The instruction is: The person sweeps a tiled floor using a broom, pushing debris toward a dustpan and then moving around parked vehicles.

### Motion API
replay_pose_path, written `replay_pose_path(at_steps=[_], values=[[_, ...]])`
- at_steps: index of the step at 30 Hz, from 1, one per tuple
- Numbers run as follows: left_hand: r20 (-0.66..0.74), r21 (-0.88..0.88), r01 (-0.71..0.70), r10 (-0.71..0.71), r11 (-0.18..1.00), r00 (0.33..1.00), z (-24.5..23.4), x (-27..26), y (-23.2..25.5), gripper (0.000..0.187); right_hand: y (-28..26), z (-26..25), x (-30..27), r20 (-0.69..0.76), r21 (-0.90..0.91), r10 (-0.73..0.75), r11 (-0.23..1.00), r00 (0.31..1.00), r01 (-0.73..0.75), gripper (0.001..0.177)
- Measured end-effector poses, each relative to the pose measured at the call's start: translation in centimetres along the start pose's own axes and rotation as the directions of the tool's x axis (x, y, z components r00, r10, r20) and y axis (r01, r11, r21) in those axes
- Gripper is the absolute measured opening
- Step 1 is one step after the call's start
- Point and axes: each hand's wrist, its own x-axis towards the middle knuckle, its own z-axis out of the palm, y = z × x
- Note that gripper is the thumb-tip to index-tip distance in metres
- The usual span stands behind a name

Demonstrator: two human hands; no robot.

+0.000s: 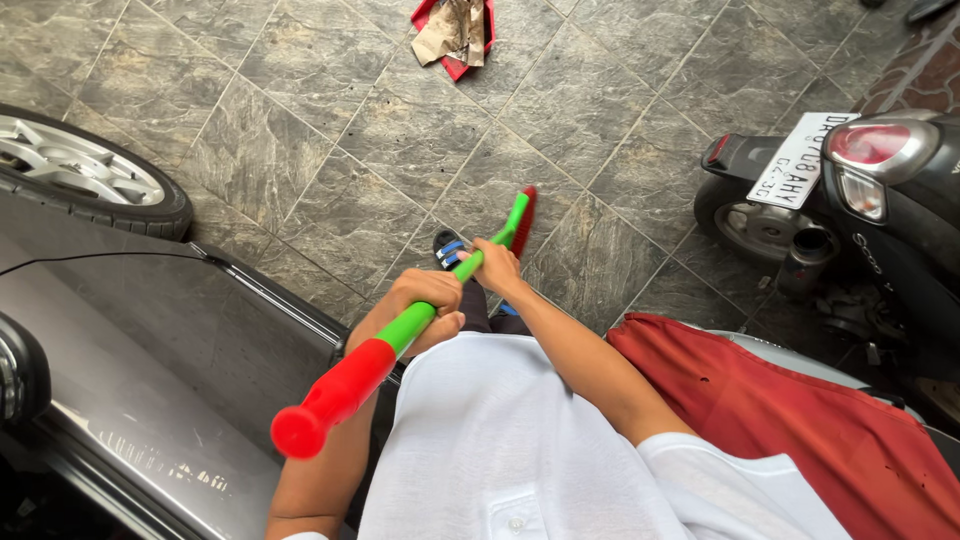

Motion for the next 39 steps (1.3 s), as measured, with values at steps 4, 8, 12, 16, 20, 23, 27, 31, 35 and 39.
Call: replay_pose_path(at_steps=[4, 8, 12, 16, 20, 23, 27, 31, 35, 39], values=[[-0.034, 0.158, 0.019, -0.014, 0.987, 0.999, -0.2, 0.9, 2.5, 0.031, -3.8, -0.1, 2.0, -0.046, 0.076, -0.023, 0.997, 0.999, 0.026, 0.041], [-0.019, 0.157, 0.023, -0.02, 0.987, 1.0, 0.1, 1.8, 4.7, 0.031, -5.6, -1.8, 2.9, -0.047, 0.103, -0.113, 0.988, 0.992, 0.117, 0.04], [0.0, 0.177, -0.044, 0.045, 0.983, 0.999, -1.9, 0.8, 7.0, 0.036, -6.4, -3.9, 1.9, 0.097, 0.052, -0.18, 0.983, 0.979, 0.175, 0.037], [-0.087, 0.057, -0.126, 0.131, 0.99, 0.988, -3.3, 0.0, 6.3, 0.034, -3.8, -6.3, 0.7, 0.169, 0.038, -0.246, 0.969, 0.954, 0.243, 0.024], [-0.182, -0.053, 0.004, -0.014, 0.999, 0.983, -2.7, 0.3, 2.8, 0.034, 0.8, -7.0, 1.3, 0.16, 0.069, -0.155, 0.987, 0.975, 0.146, 0.035], [-0.169, -0.033, 0.048, -0.053, 0.998, 0.984, -1.2, 1.0, 0.3, 0.027, 3.1, -5.5, 2.3, 0.108, 0.069, -0.09, 0.994, 0.99, 0.083, 0.045], [-0.142, 0.044, 0.073, -0.066, 0.996, 0.988, -0.9, 0.4, -0.6, 0.033, 3.5, -2.2, 4.6, 0.065, 0.15, -0.055, 0.988, 0.996, 0.044, 0.042], [-0.183, 0.093, 0.104, -0.086, 0.99, 0.979, -3.1, 0.7, -0.3, 0.034, -0.1, 0.1, 7.9, 0.05, 0.222, -0.081, 0.973, 0.995, 0.068, 0.037], [-0.178, 0.17, 0.09, -0.059, 0.981, 0.982, -4.9, 1.4, 1.2, 0.031, -5.2, -0.1, 10.3, 0.049, 0.209, -0.082, 0.975, 0.995, 0.071, 0.035], [-0.172, 0.211, 0.032, 0.004, 0.977, 0.985, -6.4, 2.1, 3.3, 0.031, -9.9, -2.8, 9.9, 0.083, 0.11, -0.161, 0.982, 0.983, 0.151, 0.035]])
